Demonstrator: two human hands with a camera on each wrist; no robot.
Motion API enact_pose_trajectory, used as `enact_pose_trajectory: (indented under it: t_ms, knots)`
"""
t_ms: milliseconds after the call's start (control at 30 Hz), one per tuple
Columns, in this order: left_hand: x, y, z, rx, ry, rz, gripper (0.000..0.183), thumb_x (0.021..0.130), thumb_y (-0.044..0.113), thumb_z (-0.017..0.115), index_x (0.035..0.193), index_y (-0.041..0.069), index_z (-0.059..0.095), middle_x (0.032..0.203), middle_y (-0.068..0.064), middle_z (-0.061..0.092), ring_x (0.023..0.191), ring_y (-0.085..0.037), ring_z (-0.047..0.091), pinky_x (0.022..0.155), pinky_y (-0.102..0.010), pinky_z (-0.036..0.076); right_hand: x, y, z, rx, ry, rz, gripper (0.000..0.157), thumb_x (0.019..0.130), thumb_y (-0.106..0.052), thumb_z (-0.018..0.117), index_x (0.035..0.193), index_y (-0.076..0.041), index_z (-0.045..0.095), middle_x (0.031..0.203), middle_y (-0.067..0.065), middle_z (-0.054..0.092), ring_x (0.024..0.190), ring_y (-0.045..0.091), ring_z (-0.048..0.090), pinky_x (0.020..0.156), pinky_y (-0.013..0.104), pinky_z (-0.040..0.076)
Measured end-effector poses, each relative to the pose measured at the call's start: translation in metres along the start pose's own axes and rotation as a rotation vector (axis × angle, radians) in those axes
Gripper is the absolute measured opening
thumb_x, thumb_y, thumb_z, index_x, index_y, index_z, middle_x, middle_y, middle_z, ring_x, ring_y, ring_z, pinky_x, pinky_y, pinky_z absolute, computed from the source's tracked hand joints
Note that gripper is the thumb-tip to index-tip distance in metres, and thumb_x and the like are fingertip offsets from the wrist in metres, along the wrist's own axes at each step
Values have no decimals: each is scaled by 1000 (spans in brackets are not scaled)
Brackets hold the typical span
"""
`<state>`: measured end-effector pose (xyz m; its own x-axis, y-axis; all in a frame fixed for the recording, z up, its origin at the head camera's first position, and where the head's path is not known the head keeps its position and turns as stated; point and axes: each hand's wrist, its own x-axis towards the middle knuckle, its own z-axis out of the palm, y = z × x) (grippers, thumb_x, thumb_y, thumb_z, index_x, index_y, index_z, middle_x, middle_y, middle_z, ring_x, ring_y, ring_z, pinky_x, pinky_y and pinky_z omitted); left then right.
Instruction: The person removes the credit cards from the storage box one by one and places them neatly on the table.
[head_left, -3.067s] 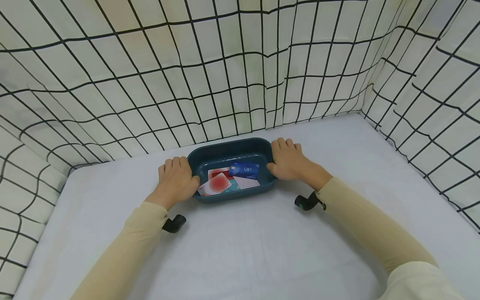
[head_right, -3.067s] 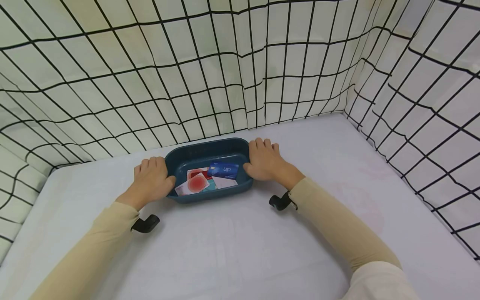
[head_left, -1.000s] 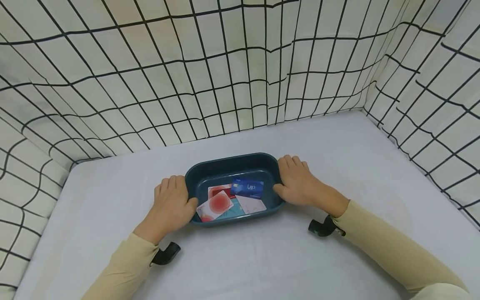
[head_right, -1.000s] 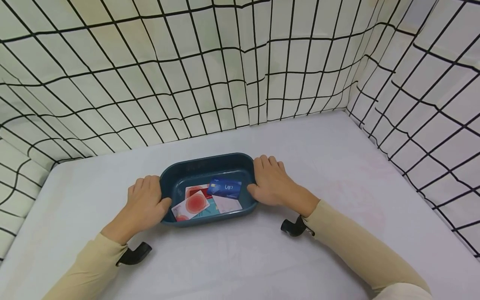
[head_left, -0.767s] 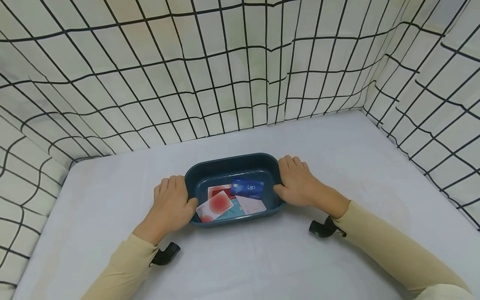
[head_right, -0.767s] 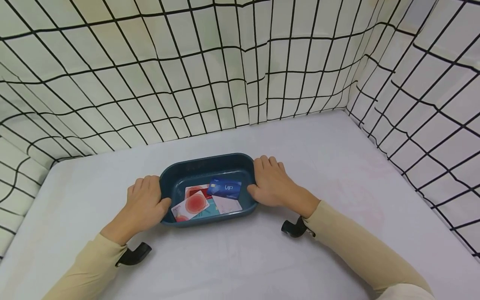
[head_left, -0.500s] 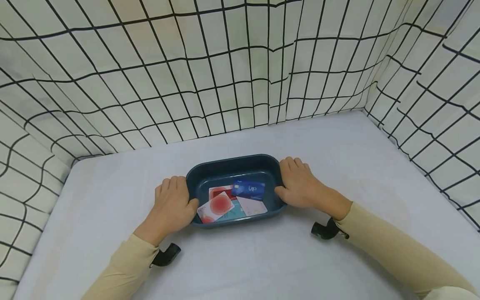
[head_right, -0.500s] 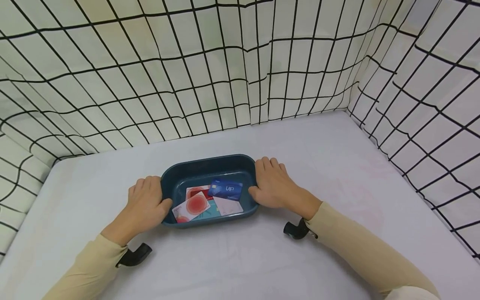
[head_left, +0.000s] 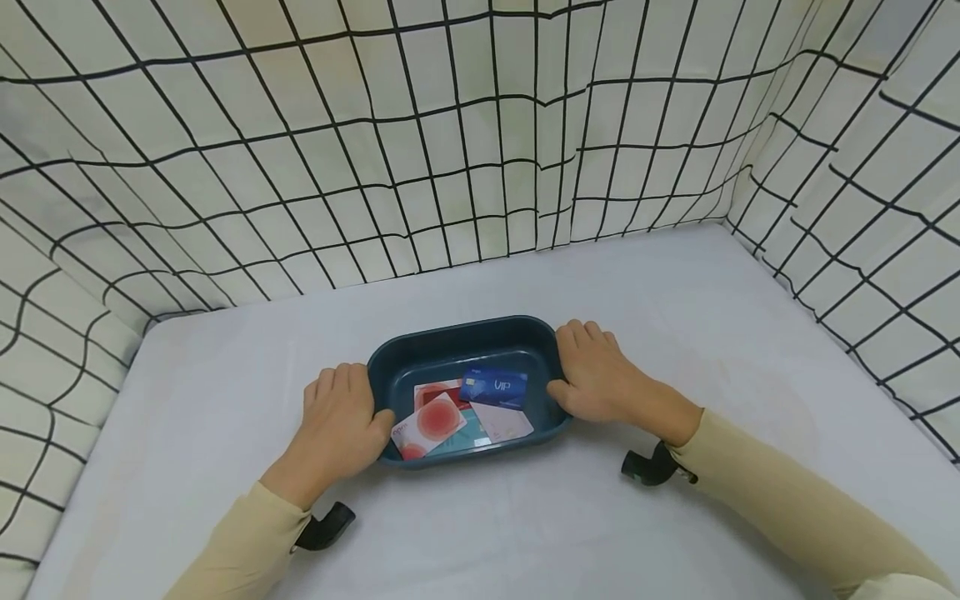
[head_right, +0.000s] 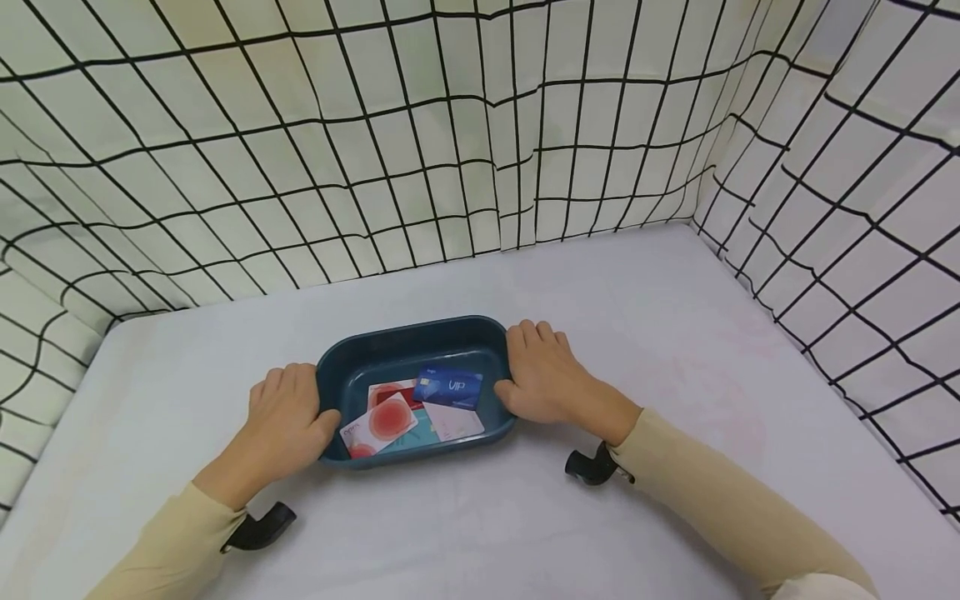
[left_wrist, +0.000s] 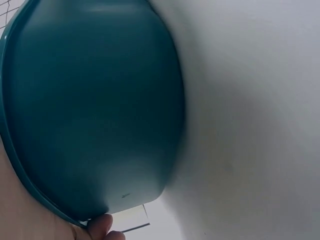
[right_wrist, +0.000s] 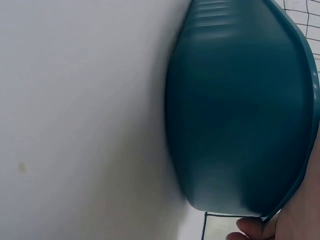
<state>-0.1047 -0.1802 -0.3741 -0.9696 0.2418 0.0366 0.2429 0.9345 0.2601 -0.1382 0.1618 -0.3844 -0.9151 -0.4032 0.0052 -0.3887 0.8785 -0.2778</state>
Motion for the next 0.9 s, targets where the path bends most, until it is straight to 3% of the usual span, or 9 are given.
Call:
enact_pose_trajectory:
  t_ms: [567, 900]
  knots:
    - [-19, -8, -2, 31, 16, -40, 30, 87, 19, 58, 102, -5, 48, 92, -15, 46, 96, -34, 39, 83, -51, 31, -2, -15, 10, 48, 39, -28, 28, 84, -24, 51, 105, -5, 47, 92, 7, 40, 87, 25, 35, 81, 40, 27]
    - [-28, -16, -4, 26, 3, -52, 37, 87, 20, 59, 108, -8, 46, 96, -17, 48, 99, -36, 39, 86, -54, 32, -3, -27, 13, 55, 20, -22, 35, 85, -26, 51, 111, -3, 48, 94, 7, 41, 90, 25, 36, 83, 41, 28]
